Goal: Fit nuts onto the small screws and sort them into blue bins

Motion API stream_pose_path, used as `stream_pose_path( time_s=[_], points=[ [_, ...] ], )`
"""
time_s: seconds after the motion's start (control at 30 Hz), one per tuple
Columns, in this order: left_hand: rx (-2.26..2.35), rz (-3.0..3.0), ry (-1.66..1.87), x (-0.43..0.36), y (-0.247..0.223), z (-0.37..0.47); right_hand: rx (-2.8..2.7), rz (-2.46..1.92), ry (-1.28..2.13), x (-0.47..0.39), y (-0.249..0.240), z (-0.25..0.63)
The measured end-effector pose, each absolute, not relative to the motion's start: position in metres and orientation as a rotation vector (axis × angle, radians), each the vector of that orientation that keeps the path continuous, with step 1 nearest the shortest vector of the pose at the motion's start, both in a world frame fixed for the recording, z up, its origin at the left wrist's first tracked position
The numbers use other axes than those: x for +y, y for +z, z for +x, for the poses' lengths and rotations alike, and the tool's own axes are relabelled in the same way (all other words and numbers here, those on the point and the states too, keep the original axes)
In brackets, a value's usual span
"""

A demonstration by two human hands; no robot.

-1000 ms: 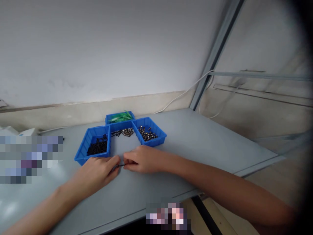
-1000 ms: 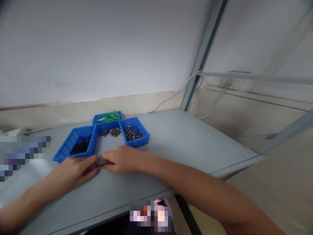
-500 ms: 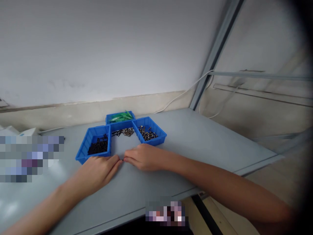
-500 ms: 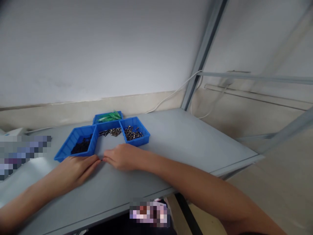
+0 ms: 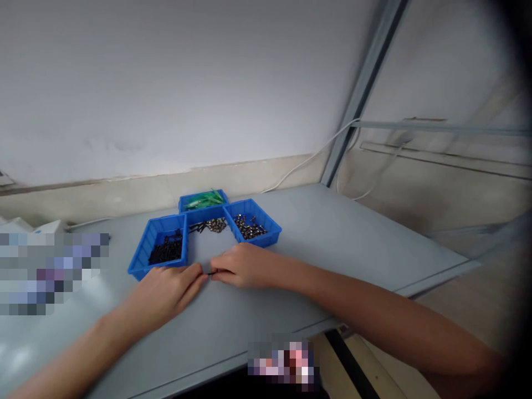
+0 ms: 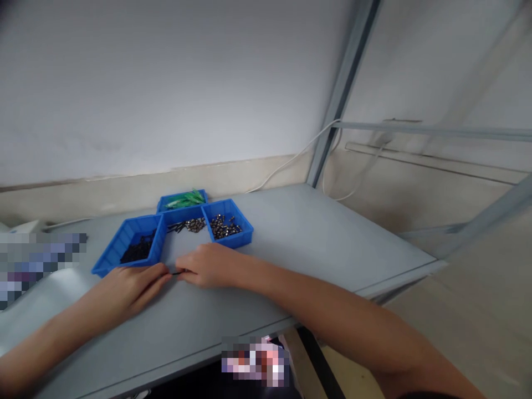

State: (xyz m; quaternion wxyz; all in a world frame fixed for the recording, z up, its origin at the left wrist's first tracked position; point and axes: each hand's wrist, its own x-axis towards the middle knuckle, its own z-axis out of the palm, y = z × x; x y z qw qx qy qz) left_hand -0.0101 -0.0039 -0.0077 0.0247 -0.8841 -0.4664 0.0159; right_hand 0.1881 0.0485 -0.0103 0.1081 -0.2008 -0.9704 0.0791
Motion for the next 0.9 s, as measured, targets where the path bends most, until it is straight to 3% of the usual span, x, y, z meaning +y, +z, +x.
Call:
stream_pose_path(
  time_s=[0.33, 0.57, 0.9],
  points=[
    [-1.489, -2.719, -0.269, -0.0050, -0.0112, -0.0166, -2.840, -0.699, 0.145, 0.0455, -0.0089, 0.1867],
    [-1.165, -2.708, -0.615, -0.0053, -0.0126, -0.0156, -2.852, -0.616, 0.185, 0.0459, -0.0111, 0.1858],
    [-1.050, -2.762, -0.586, -0.0053, -0.0143, -0.0155, -2.902, -0.641, 0.214, 0.0447, -0.0096, 0.1850]
  ],
)
